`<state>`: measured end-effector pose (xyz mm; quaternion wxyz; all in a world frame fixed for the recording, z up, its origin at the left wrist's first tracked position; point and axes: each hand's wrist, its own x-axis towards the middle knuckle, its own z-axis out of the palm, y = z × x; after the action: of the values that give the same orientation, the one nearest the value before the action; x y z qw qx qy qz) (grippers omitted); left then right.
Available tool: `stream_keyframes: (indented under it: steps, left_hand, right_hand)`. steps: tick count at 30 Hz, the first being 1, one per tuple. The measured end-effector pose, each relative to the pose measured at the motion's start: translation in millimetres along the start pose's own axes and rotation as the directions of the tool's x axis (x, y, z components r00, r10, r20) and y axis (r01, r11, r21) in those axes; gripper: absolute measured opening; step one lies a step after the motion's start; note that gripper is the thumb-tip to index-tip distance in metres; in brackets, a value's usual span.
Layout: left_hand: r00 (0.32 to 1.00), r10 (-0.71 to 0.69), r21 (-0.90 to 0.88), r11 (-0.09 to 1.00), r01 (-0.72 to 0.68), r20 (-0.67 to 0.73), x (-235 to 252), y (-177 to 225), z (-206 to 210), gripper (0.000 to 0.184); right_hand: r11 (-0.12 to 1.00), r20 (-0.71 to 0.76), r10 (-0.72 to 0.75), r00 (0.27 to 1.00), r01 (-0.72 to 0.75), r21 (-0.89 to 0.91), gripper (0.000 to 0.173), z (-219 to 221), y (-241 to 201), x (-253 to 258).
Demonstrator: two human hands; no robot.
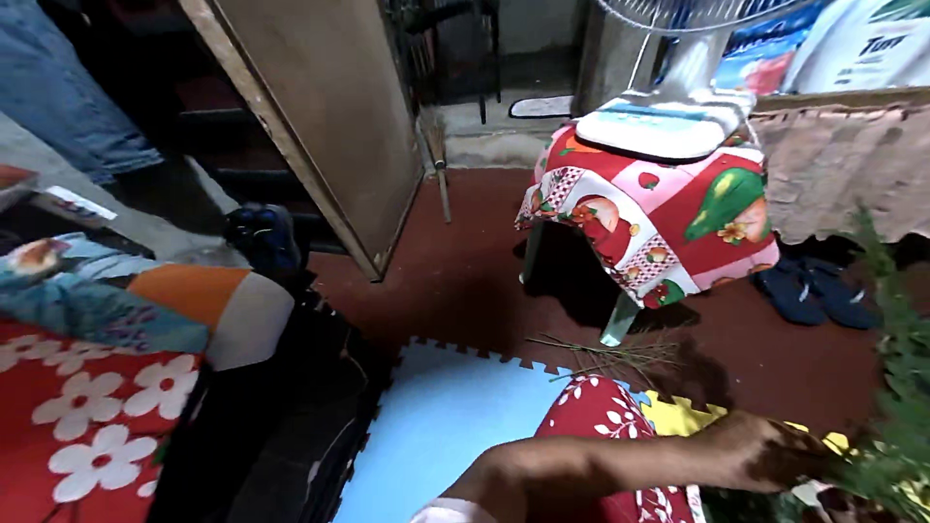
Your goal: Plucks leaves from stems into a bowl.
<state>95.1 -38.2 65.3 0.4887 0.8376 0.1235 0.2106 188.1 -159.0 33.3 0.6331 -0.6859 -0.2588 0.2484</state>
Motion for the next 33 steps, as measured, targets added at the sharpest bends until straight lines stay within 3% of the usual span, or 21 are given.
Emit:
stream_keyframes:
  steps: [2,3,6,11,15,18,25,33]
  left_hand:
    - [0.994,-0.076,0.127,0.990,0.065,0.079,-6,1,-9,0.026]
    - [0.992,-0.082,0.137,0.988,0.068,0.099,-5,-5,-9,0.026]
    - [0.996,-0.052,0.049,0.998,0.049,0.074,-7,-15,-10,0.027]
    - [0.979,-0.200,-0.198,0.959,0.201,0.029,-13,-17,-12,0.026]
    - [0.956,-0.292,-0.447,0.857,0.257,-0.010,-17,-22,-4,0.030]
    - [0.940,-0.340,-0.535,0.801,0.268,-0.038,-17,-29,2,0.024]
    - [0.902,-0.431,-0.502,0.786,0.361,-0.025,-21,-16,-6,0.022]
    - [0.904,-0.424,-0.438,0.825,0.357,-0.060,-26,-24,0,0.017]
  right_hand:
    - [1.000,0.012,0.023,1.000,-0.023,-0.020,0.029,12,4,8]
    - [1.000,0.006,0.020,1.000,-0.020,0.003,0.020,19,5,11]
    - [0.987,-0.004,0.029,1.000,-0.028,0.159,0.008,37,1,19]
    - [0.940,0.061,0.074,0.995,-0.091,0.329,0.021,43,-7,23]
    - [0.955,0.124,0.055,0.991,-0.088,0.285,0.019,32,-2,25]
    - [0.960,0.159,0.088,0.983,-0.126,0.251,0.020,24,-4,23]
    - [0.973,0.023,0.135,0.991,-0.137,0.183,0.011,32,-9,15]
    - [0.925,0.056,0.259,0.964,-0.264,0.273,0.012,30,-19,10]
